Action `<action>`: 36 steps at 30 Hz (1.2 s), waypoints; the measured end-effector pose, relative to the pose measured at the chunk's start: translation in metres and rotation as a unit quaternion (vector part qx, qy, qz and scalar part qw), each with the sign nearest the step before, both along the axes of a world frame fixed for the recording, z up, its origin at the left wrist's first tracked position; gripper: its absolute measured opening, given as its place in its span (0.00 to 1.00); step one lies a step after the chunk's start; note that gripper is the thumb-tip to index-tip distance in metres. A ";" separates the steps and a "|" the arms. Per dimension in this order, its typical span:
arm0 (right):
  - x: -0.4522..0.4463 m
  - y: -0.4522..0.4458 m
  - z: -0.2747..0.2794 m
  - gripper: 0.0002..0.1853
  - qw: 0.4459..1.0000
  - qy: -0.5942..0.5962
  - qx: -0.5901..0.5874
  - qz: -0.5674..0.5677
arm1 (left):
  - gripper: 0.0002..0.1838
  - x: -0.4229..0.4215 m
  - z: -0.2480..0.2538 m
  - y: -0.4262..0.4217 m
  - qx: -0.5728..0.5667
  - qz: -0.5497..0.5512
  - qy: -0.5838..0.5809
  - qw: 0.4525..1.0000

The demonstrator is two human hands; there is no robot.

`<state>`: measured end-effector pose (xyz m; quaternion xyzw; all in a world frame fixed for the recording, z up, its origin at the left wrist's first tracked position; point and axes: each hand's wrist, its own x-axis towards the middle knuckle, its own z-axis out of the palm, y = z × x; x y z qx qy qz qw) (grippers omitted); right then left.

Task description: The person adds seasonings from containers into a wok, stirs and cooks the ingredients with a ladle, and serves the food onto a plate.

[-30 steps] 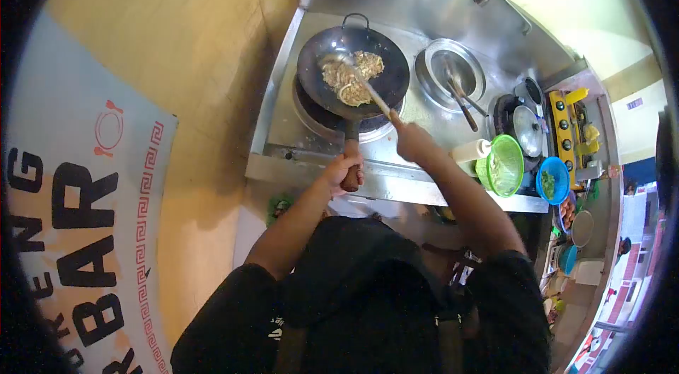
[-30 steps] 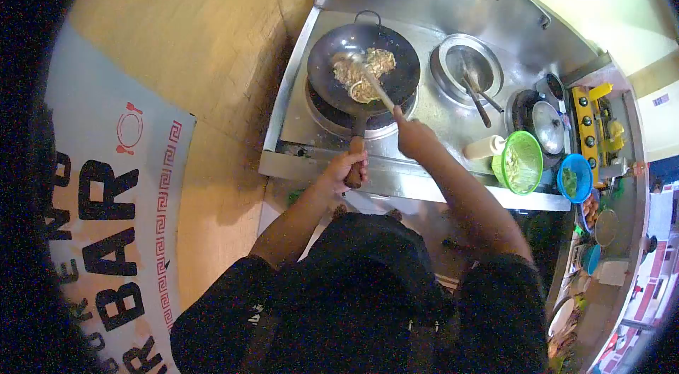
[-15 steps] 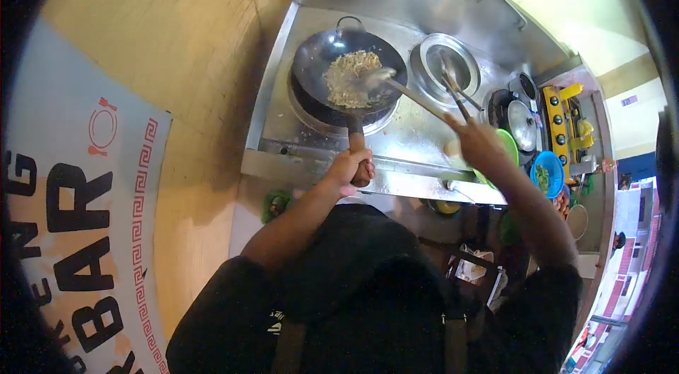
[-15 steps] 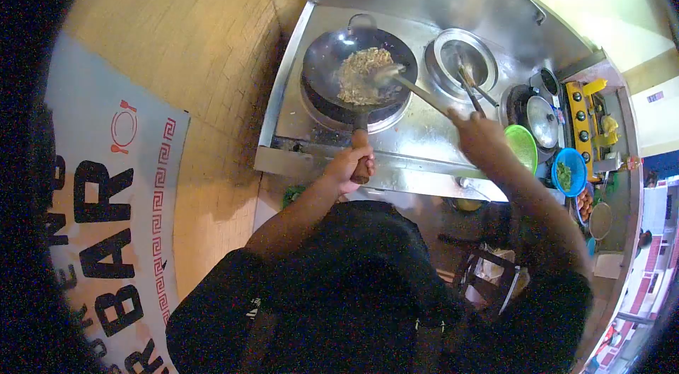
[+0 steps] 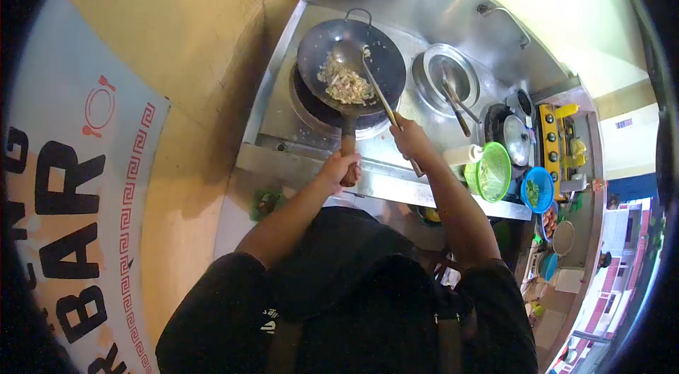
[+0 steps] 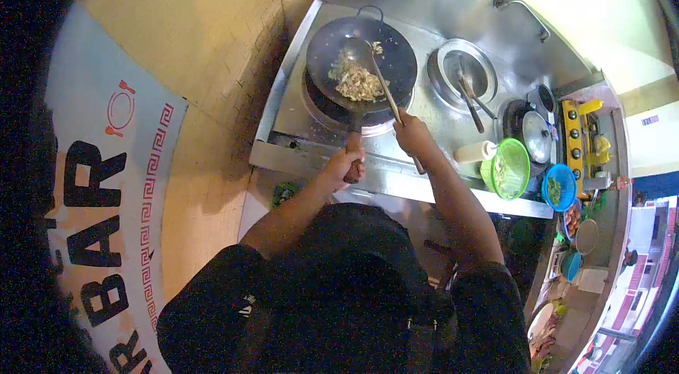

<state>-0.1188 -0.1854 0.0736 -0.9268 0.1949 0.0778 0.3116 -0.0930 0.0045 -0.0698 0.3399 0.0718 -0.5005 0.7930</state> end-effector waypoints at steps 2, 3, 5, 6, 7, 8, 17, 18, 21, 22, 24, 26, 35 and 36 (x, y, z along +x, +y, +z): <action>0.008 0.007 0.034 0.21 0.968 0.087 0.216 -0.095 | 0.06 0.007 0.005 0.001 -0.021 0.013 0.038 0.999; -0.005 0.003 0.044 0.21 0.967 0.088 0.218 -0.095 | 0.06 0.007 0.006 0.004 -0.019 0.013 0.039 0.999; -0.030 -0.006 0.058 0.23 0.990 0.136 0.036 0.024 | 0.06 0.009 0.005 0.004 -0.027 0.007 0.035 0.999; -0.031 -0.013 0.052 0.23 0.989 0.140 0.036 0.025 | 0.06 0.010 0.002 0.003 -0.027 0.009 0.039 0.999; -0.033 -0.019 0.040 0.24 0.983 0.127 -0.107 0.078 | 0.06 0.011 -0.002 0.002 -0.026 0.011 0.025 0.999; -0.034 -0.021 0.032 0.26 0.955 0.109 -0.244 0.127 | 0.06 0.009 -0.005 0.005 -0.023 0.009 0.010 1.000; -0.050 0.048 0.068 0.32 0.921 0.155 -0.297 0.200 | 0.05 0.016 0.019 0.010 0.037 -0.033 -0.018 0.999; -0.056 0.035 0.054 0.33 0.921 0.170 -0.301 0.177 | 0.05 0.004 0.058 0.006 0.014 -0.022 0.039 0.999; -0.027 -0.016 0.057 0.30 0.967 0.054 -0.189 0.163 | 0.05 -0.012 0.096 -0.001 -0.002 -0.042 0.057 0.998; -0.025 -0.020 0.075 0.28 0.985 0.071 -0.082 0.133 | 0.05 -0.006 0.088 -0.007 -0.013 -0.027 0.102 0.994; -0.028 -0.003 0.118 0.24 0.990 0.128 0.030 0.056 | 0.05 0.004 0.070 -0.013 -0.048 -0.025 0.141 0.989; -0.041 -0.013 0.111 0.25 0.977 0.160 0.130 0.050 | 0.05 0.000 0.062 -0.013 -0.037 -0.025 0.122 0.992; -0.050 -0.020 0.043 0.34 0.941 0.144 -0.280 0.128 | 0.05 0.006 0.043 -0.001 -0.048 -0.021 0.078 0.996; -0.037 -0.019 0.020 0.34 0.951 0.137 -0.254 0.105 | 0.05 0.006 0.042 -0.002 -0.040 -0.020 0.083 0.996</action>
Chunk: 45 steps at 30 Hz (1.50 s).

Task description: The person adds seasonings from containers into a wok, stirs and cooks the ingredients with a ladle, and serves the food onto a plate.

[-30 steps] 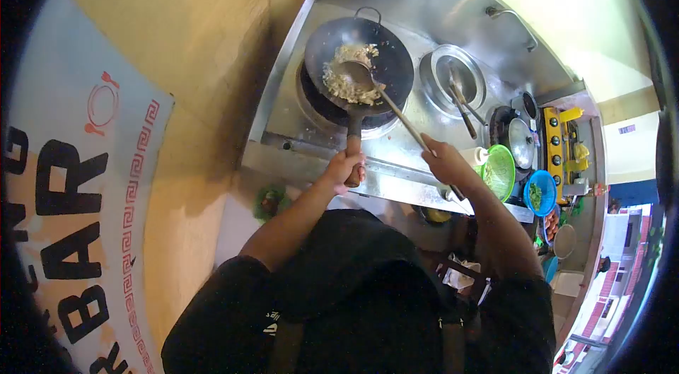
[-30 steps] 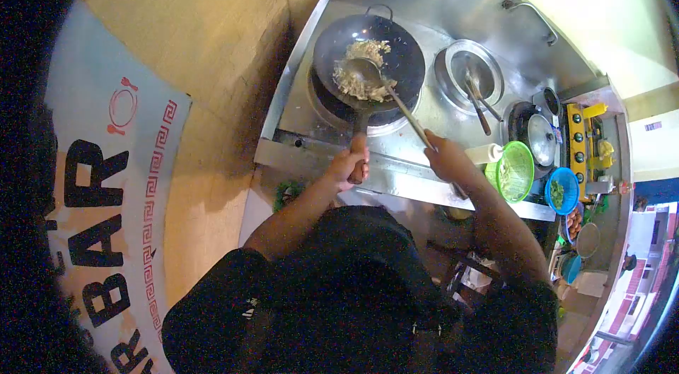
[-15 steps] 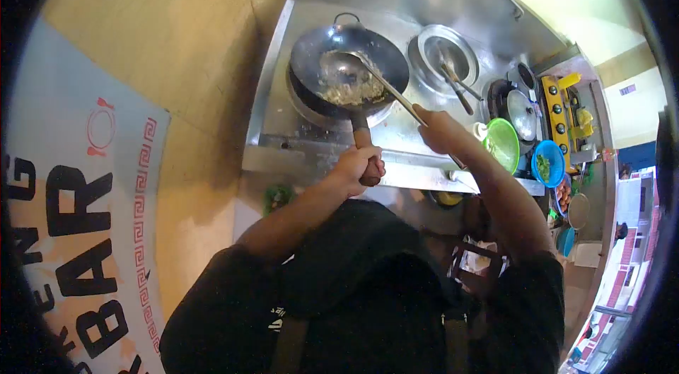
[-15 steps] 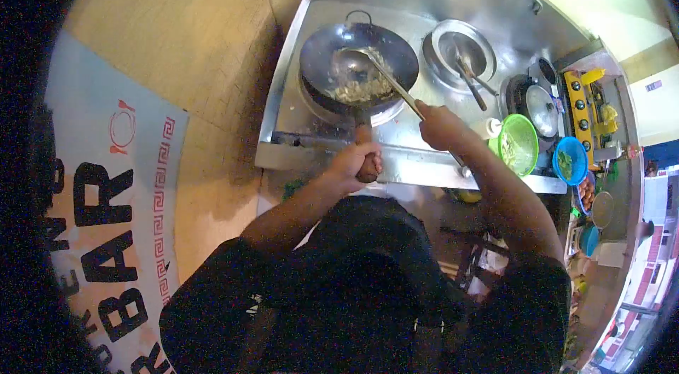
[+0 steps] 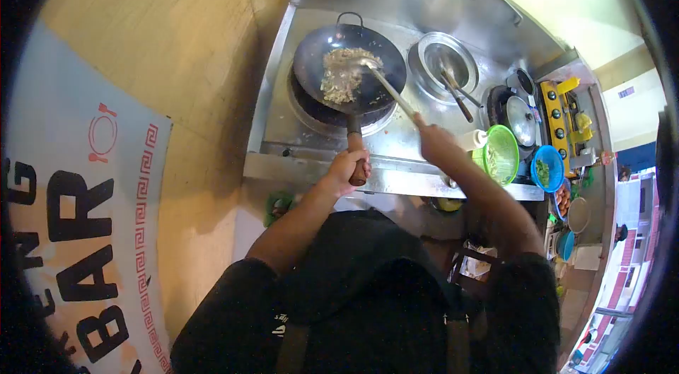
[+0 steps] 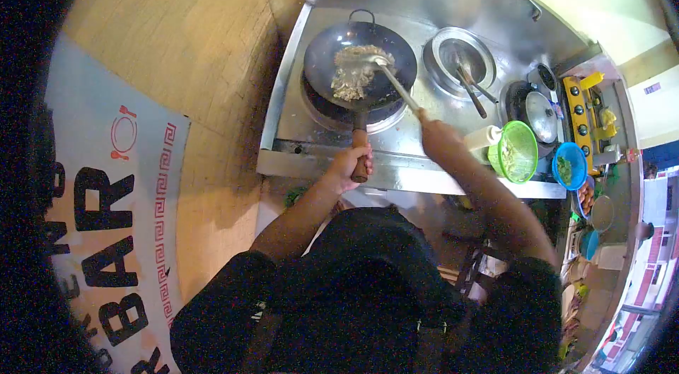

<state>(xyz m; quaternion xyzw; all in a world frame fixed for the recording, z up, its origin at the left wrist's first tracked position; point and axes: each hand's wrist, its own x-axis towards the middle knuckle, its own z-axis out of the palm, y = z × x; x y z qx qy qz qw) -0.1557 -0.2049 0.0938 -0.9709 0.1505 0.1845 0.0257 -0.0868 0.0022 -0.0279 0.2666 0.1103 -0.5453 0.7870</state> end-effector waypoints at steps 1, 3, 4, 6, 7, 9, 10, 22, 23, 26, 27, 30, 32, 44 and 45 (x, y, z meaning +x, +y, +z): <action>0.014 0.010 -0.015 0.34 0.999 -0.012 0.027 -0.023 | 0.05 0.002 -0.002 0.000 0.011 0.001 0.004 1.000; 0.003 0.045 0.005 0.34 0.999 0.028 -0.018 0.032 | 0.05 0.014 -0.012 0.005 0.018 -0.025 0.007 1.000; -0.016 0.057 0.025 0.35 0.999 0.037 0.006 0.032 | 0.05 0.015 -0.016 0.010 0.024 -0.055 0.014 0.998; -0.042 0.050 0.035 0.34 0.998 0.051 0.004 0.041 | 0.05 -0.004 0.006 0.014 0.014 -0.028 0.031 0.999; -0.048 0.035 0.034 0.33 0.997 0.054 -0.019 0.045 | 0.05 -0.009 0.024 0.009 0.001 -0.001 0.044 0.999; -0.032 0.016 0.052 0.35 0.998 0.050 0.031 -0.029 | 0.05 -0.026 0.042 -0.002 -0.010 0.019 0.059 0.998; -0.023 0.010 0.039 0.35 0.999 -0.017 0.027 -0.016 | 0.05 -0.028 0.046 -0.007 0.012 0.014 0.020 1.000; -0.039 0.041 0.073 0.36 0.997 0.050 0.003 0.060 | 0.07 -0.011 0.024 -0.004 0.047 0.000 -0.031 0.998; -0.046 0.036 0.071 0.35 0.994 0.067 -0.064 0.062 | 0.09 -0.022 0.054 -0.002 0.050 0.002 0.005 0.999; -0.021 -0.002 0.093 0.30 0.991 0.039 0.125 0.011 | 0.10 -0.015 0.021 0.001 -0.048 -0.134 -0.118 0.983; -0.026 -0.009 0.097 0.28 0.979 -0.033 0.186 0.080 | 0.10 -0.010 0.007 -0.005 0.021 -0.079 -0.096 0.992; -0.030 -0.019 0.060 0.14 0.960 -0.078 0.188 0.193 | 0.17 -0.012 0.052 -0.008 0.122 -0.100 -0.102 0.982; -0.042 -0.008 0.059 0.11 0.969 -0.033 0.192 0.148 | 0.12 0.000 -0.008 -0.010 -0.018 -0.118 -0.162 0.980; -0.029 0.056 -0.063 0.08 0.967 -0.216 0.104 -0.083 | 0.07 0.014 0.022 -0.007 0.103 -0.137 -0.084 0.982; -0.049 0.062 -0.041 0.08 0.976 -0.179 0.111 -0.062 | 0.06 0.015 0.023 0.001 0.126 -0.144 -0.127 0.973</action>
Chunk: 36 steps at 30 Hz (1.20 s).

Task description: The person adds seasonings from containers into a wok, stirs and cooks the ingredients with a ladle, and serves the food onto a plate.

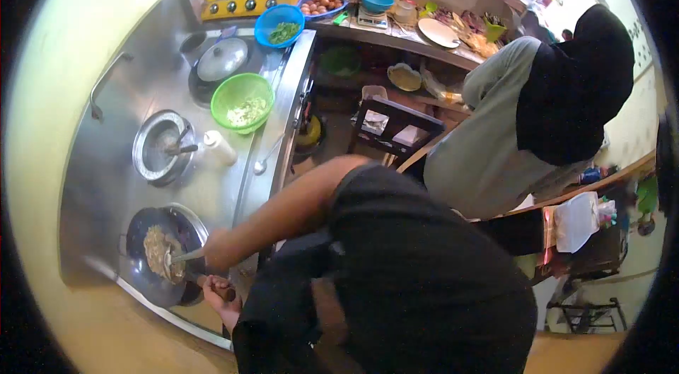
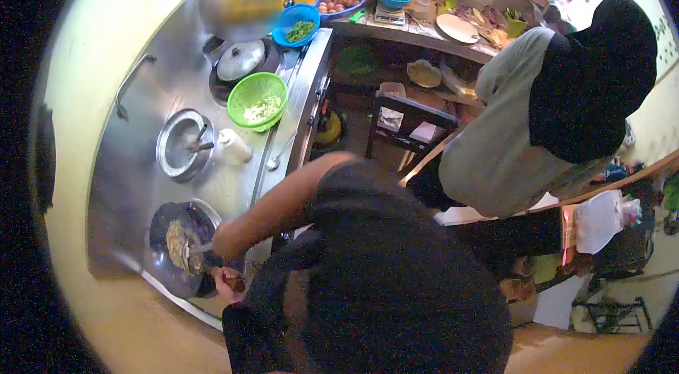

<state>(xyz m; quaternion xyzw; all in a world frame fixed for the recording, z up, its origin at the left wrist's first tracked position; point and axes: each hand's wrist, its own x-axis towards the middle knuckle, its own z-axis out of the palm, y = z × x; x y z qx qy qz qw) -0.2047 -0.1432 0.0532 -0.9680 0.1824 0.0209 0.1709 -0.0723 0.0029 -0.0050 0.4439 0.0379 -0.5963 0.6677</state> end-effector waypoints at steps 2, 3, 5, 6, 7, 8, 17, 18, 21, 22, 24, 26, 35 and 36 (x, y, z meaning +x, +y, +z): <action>-0.045 -0.009 0.046 0.07 0.996 0.072 -0.003 0.051 | 0.07 -0.004 0.000 0.000 -0.057 0.001 -0.026 0.998; -0.062 -0.022 0.066 0.06 0.998 0.022 0.023 0.061 | 0.08 -0.006 0.002 0.008 -0.124 0.033 -0.014 0.992; -0.056 -0.038 0.069 0.06 0.999 0.009 -0.025 0.044 | 0.16 -0.025 0.036 0.002 0.029 -0.061 -0.046 0.997; -0.031 -0.048 0.059 0.12 0.987 0.140 -0.042 0.061 | 0.18 -0.023 0.030 -0.005 -0.016 -0.055 -0.017 0.998; -0.004 -0.048 0.058 0.22 0.982 0.185 -0.034 0.003 | 0.17 -0.026 0.038 -0.008 0.019 -0.013 -0.026 0.999; 0.016 -0.051 0.051 0.30 0.993 0.103 -0.046 0.021 | 0.16 -0.009 0.002 -0.008 -0.036 0.006 -0.004 0.999; 0.037 -0.013 0.074 0.37 0.977 0.164 -0.004 0.138 | 0.07 -0.004 -0.054 -0.007 -0.066 0.111 0.116 0.985; 0.016 -0.009 0.089 0.37 0.970 0.198 -0.026 0.137 | 0.07 -0.008 -0.056 0.000 -0.071 0.112 0.101 0.986; -0.006 -0.023 0.097 0.35 0.960 0.204 -0.153 0.119 | 0.08 -0.037 0.037 0.003 -0.073 0.127 0.090 0.985; 0.001 -0.034 0.091 0.33 0.959 0.183 -0.174 0.133 | 0.08 -0.045 0.035 -0.002 -0.073 0.124 0.094 0.985; 0.025 -0.052 0.091 0.32 0.975 0.153 -0.101 0.123 | 0.08 -0.050 0.026 -0.014 -0.068 0.108 0.066 0.990; 0.017 -0.046 0.098 0.31 0.974 0.164 -0.092 0.129 | 0.08 -0.032 0.007 -0.016 -0.072 0.140 0.058 0.986; 0.065 -0.006 0.000 0.31 0.987 0.149 0.032 0.059 | 0.21 -0.014 0.002 -0.030 0.142 0.205 -0.542 0.803; 0.048 0.016 0.022 0.32 0.981 0.174 0.062 0.050 | 0.21 -0.014 0.015 -0.032 0.145 0.191 -0.541 0.806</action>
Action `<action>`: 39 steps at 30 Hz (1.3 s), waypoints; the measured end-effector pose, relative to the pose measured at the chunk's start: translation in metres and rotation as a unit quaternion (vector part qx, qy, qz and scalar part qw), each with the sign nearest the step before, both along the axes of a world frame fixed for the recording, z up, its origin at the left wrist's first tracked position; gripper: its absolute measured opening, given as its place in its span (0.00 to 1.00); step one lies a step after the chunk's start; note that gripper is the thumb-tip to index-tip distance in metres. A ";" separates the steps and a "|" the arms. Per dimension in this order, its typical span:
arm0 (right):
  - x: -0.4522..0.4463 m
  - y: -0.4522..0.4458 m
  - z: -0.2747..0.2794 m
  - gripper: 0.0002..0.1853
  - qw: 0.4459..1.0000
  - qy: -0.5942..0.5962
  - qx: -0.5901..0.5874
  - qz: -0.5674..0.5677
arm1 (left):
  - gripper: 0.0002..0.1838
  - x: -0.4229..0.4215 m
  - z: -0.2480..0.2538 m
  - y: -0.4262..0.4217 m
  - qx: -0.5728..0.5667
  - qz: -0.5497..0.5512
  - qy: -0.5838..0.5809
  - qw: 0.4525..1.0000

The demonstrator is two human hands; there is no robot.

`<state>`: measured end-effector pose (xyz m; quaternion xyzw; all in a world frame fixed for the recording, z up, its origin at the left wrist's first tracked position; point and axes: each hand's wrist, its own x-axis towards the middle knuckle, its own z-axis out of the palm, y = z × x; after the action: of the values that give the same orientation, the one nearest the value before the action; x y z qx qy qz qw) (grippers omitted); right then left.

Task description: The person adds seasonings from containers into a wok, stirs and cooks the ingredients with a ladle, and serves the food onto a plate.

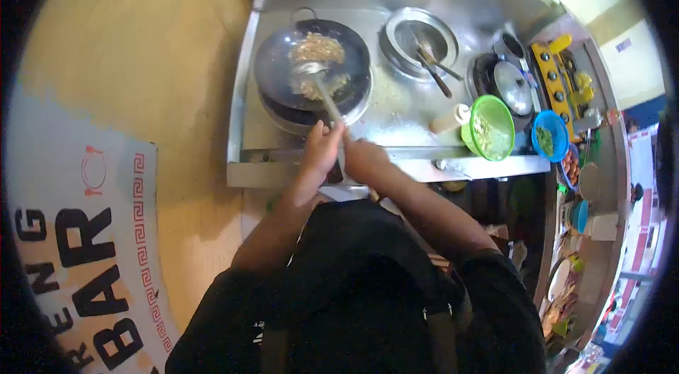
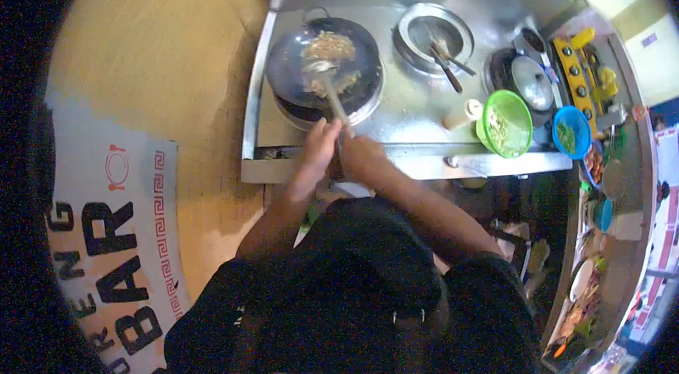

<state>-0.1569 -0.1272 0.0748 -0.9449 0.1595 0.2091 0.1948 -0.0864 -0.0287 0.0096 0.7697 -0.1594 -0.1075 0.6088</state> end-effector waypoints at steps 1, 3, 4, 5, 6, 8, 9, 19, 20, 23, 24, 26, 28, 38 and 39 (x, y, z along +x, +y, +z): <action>-0.018 0.008 0.016 0.33 1.000 0.011 0.021 0.009 | 0.20 0.006 0.010 -0.007 -0.063 -0.035 0.198 0.978; -0.046 -0.010 0.025 0.33 0.997 -0.003 0.066 0.034 | 0.12 -0.003 0.022 -0.037 -0.122 -0.057 0.319 0.938; -0.061 -0.034 0.010 0.33 0.998 -0.001 0.066 0.022 | 0.12 -0.013 0.025 -0.049 -0.118 -0.068 0.324 0.936; -0.079 -0.063 -0.021 0.32 0.966 -0.091 0.217 -0.104 | 0.08 -0.022 0.026 -0.056 -0.110 -0.018 0.374 0.921; -0.098 -0.089 -0.051 0.32 0.889 -0.175 0.360 -0.222 | 0.05 -0.030 0.025 -0.059 -0.100 0.039 0.423 0.900; -0.120 -0.147 -0.094 0.35 0.846 -0.291 0.136 -0.425 | 0.07 -0.016 0.008 -0.052 -0.183 0.059 0.435 0.880; -0.132 -0.187 -0.169 0.38 0.825 -0.319 0.077 -0.460 | 0.06 -0.008 0.010 -0.039 -0.209 0.017 0.453 0.867; -0.114 -0.245 -0.208 0.36 0.722 -0.510 0.117 -0.453 | 0.19 0.012 0.109 0.063 0.149 -0.095 0.402 0.899; -0.119 -0.236 -0.189 0.34 0.757 -0.506 0.087 -0.405 | 0.22 0.016 0.106 0.054 0.152 -0.100 0.395 0.900; -0.123 -0.207 -0.140 0.33 0.873 -0.371 0.085 -0.306 | 0.31 0.055 0.055 0.028 0.123 -0.137 0.305 0.935; -0.103 -0.195 -0.098 0.33 0.928 -0.294 0.013 -0.229 | 0.31 0.071 0.048 0.014 0.108 -0.095 0.291 0.946; -0.045 -0.190 -0.044 0.36 0.975 -0.173 -0.029 -0.135 | 0.30 0.107 0.057 -0.005 0.100 -0.053 0.247 0.962; 0.030 -0.188 0.007 0.31 0.992 -0.070 -0.101 -0.010 | 0.30 0.147 0.066 -0.006 0.087 -0.079 0.215 0.969; 0.178 -0.163 0.076 0.20 0.949 -0.039 -0.303 0.076 | 0.51 0.148 0.158 0.092 0.122 -0.136 0.111 0.977; 0.176 -0.165 0.075 0.20 0.949 -0.053 -0.300 0.076 | 0.58 0.146 0.146 0.101 0.076 -0.143 0.133 0.978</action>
<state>0.0189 -0.2926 0.1495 -0.9788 0.1325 0.1151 -0.1058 0.0593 0.0725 0.1561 0.7615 -0.1766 -0.3067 0.5429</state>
